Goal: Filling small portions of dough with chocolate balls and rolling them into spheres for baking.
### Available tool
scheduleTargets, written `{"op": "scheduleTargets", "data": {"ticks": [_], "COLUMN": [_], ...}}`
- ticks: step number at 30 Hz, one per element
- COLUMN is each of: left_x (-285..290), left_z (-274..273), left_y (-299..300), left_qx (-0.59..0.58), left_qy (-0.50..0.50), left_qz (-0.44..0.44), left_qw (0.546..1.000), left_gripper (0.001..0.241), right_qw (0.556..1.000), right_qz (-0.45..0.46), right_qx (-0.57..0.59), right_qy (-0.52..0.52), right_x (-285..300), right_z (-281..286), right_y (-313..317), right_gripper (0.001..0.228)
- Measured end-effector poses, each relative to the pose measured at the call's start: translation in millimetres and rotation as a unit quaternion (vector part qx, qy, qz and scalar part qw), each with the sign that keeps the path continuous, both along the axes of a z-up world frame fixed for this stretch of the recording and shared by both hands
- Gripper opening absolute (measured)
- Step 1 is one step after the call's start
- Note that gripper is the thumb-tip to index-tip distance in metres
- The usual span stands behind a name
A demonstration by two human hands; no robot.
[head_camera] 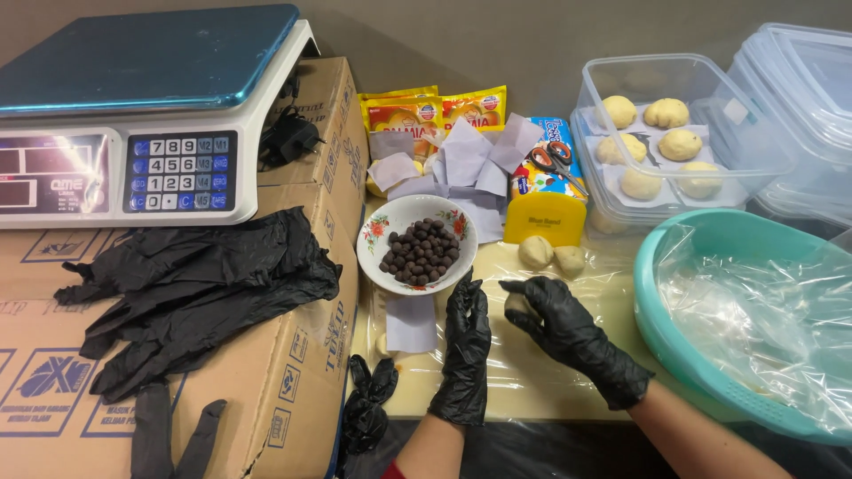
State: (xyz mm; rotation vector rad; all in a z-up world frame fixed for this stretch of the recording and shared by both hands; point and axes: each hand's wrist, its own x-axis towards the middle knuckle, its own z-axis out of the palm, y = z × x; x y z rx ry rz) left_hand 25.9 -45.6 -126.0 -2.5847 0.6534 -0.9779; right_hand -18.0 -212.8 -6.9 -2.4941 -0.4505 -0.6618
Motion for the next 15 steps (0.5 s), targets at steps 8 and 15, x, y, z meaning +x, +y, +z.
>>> {"op": "scheduleTargets", "data": {"ticks": [8,15], "left_x": [1,-3], "left_z": [43,71], "left_y": [-5,1], "left_qx": [-0.688,-0.688], "left_qy": [0.305,0.341], "left_qz": [-0.232,-0.209], "left_qw": [0.616,0.605], "left_gripper": [0.034,0.031], "right_qw": [0.99,0.996], "right_qz": [-0.003,0.046], "right_qx": [-0.137,-0.064], "right_qy": [-0.007,0.043], "right_x": [-32,-42], "right_z": [-19,-29], "right_y": [17,11], "right_gripper": [0.078,0.075]}}
